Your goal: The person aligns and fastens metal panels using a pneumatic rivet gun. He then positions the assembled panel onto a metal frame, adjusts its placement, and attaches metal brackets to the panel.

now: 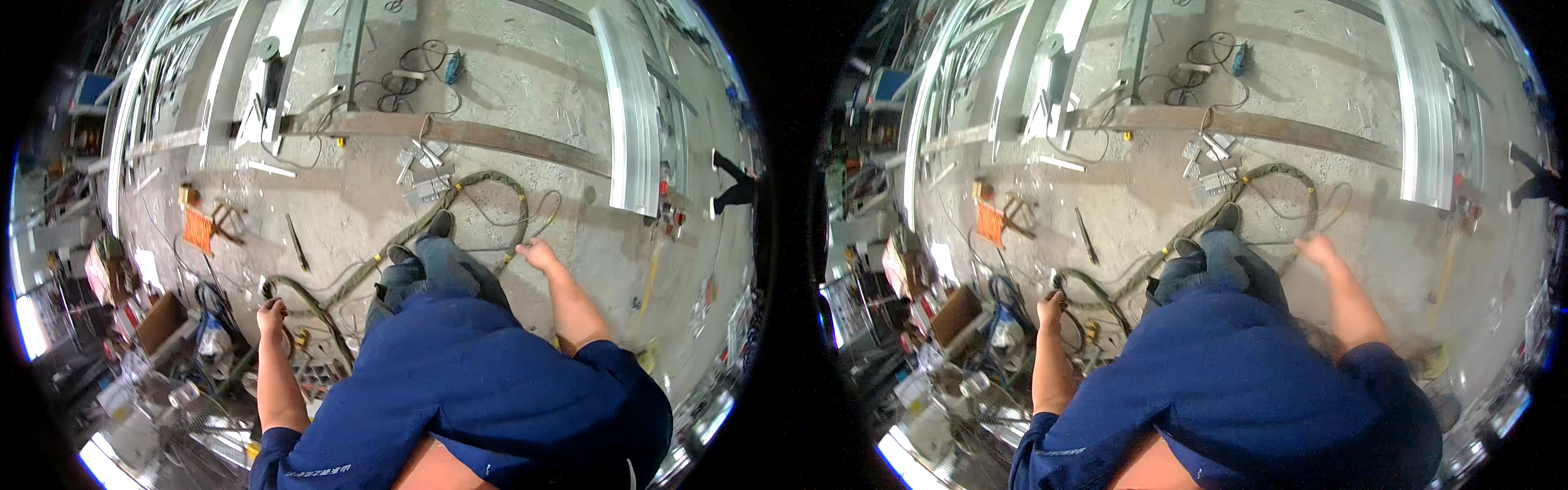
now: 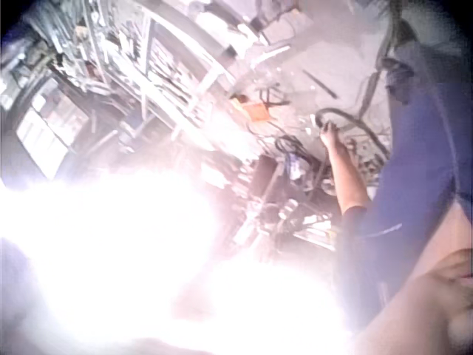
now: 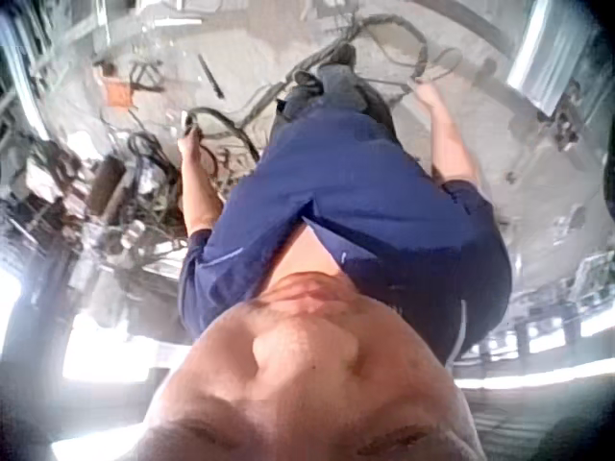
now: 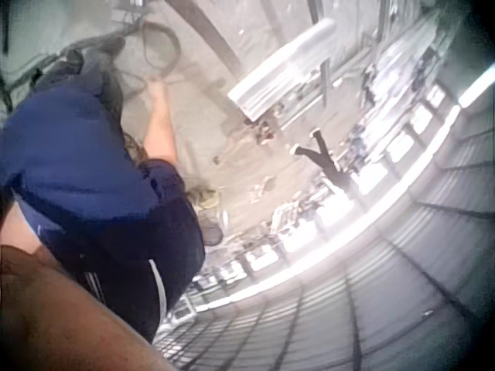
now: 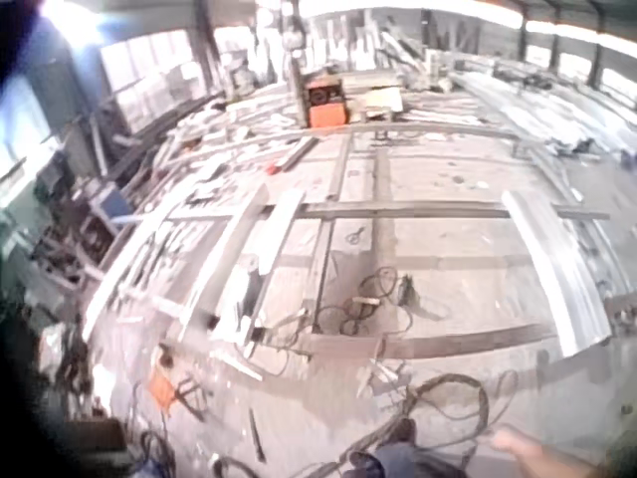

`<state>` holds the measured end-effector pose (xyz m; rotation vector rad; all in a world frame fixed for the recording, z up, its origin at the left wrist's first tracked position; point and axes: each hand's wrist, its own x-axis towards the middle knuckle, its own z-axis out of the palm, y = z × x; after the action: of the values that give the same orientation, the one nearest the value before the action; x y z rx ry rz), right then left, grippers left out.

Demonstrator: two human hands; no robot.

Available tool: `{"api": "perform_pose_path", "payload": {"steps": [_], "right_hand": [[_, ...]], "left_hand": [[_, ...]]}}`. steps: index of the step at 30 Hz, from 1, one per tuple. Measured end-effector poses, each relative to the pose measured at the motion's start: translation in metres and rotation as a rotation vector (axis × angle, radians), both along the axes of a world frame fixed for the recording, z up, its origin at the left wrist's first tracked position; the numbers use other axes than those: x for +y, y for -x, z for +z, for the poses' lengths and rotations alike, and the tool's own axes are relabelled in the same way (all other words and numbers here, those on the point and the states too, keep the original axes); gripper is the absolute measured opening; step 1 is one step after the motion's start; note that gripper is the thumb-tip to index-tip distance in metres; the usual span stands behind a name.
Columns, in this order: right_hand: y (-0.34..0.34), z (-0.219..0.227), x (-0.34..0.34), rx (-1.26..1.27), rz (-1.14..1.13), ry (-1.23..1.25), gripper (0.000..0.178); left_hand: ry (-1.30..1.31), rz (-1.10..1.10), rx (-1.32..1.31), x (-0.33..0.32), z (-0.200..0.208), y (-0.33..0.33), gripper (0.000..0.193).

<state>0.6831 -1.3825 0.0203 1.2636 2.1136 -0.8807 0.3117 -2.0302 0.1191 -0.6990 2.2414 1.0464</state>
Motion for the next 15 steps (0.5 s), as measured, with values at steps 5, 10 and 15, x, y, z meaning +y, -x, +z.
{"api": "perform_pose_path", "payload": {"steps": [5, 10, 15], "right_hand": [[0.051, 0.005, -0.082, 0.054, 0.231, 0.313, 0.042], [0.054, -0.003, -0.185, -0.006, 0.186, 0.376, 0.029], [0.034, -0.002, -0.268, 0.108, 0.079, 0.445, 0.024]], "left_hand": [[0.125, -0.83, -0.278, 0.133, -0.009, 0.072, 0.031], [0.207, -1.754, -0.671, 0.214, -0.054, 0.074, 0.049], [0.082, -2.158, -0.776, 0.218, -0.083, 0.12, 0.031]]}}
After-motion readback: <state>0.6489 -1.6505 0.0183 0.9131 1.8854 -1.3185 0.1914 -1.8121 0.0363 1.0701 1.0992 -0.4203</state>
